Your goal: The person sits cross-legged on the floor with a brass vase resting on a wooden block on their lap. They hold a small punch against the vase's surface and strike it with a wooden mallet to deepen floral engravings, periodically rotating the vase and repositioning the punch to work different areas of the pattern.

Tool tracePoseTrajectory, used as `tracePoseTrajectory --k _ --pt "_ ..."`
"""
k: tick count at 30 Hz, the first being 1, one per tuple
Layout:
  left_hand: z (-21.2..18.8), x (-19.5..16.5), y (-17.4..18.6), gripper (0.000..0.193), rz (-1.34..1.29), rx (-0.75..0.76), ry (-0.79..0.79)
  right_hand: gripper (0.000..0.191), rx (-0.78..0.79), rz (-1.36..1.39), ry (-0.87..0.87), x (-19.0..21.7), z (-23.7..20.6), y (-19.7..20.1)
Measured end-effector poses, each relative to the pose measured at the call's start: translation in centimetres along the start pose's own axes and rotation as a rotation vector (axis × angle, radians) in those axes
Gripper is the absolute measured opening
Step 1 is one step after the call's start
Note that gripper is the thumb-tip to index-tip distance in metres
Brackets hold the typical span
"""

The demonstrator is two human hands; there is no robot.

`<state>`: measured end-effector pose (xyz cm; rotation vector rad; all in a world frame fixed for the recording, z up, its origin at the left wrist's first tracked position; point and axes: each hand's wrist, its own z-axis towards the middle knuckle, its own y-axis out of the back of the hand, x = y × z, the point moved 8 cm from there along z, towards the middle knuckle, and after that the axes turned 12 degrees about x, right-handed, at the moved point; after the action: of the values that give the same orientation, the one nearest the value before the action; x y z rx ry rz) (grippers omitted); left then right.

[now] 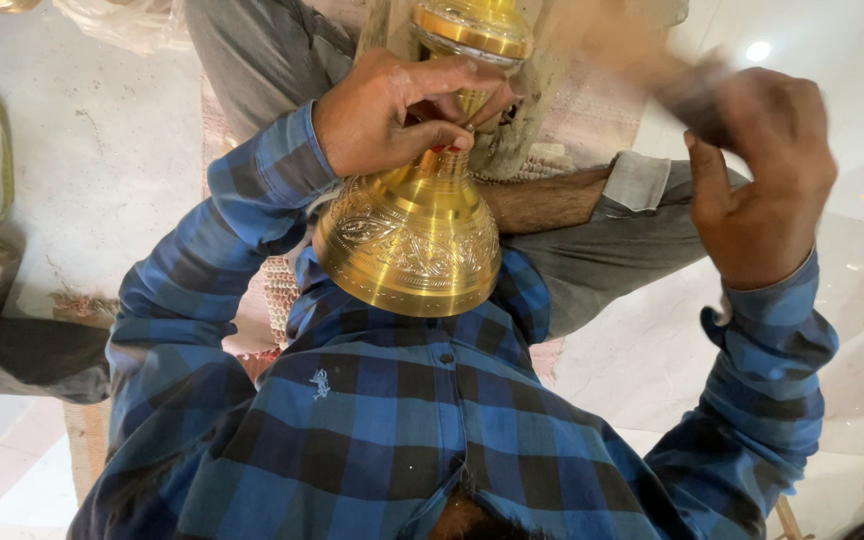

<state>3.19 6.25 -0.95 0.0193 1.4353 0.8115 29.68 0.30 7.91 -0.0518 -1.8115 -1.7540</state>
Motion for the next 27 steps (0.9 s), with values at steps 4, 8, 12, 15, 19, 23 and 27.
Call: tracePoseTrajectory --k 4,8,12,15,19,23,27 --pt "-0.1 0.8 0.0 0.056 -0.043 0.011 0.059 0.051 -0.005 0.228 -0.012 0.1 0.4 -0.1" --pt "0.0 0.9 -0.2 0.055 -0.049 0.020 0.051 0.061 0.020 -0.487 0.121 2.2 0.2 -0.1" --pt "-0.2 1.0 -0.1 0.053 -0.073 0.026 0.035 0.051 0.000 -0.053 0.012 -0.3 -0.4 0.1" --pt "-0.4 1.5 -0.1 0.052 -0.157 0.027 0.052 0.055 -0.030 -0.144 0.060 -0.8 -1.4 0.2" --pt "-0.2 1.1 -0.2 0.050 -0.137 0.028 -0.024 0.049 0.020 0.042 -0.035 -2.6 -2.1 0.0" --pt "-0.2 1.5 -0.3 0.052 -0.116 0.036 -0.003 0.054 0.046 -0.262 0.044 -1.2 -1.5 -0.5" --pt "-0.3 1.6 -0.4 0.054 -0.089 0.041 0.025 0.048 0.021 -0.085 0.001 -1.0 -0.4 -0.5"
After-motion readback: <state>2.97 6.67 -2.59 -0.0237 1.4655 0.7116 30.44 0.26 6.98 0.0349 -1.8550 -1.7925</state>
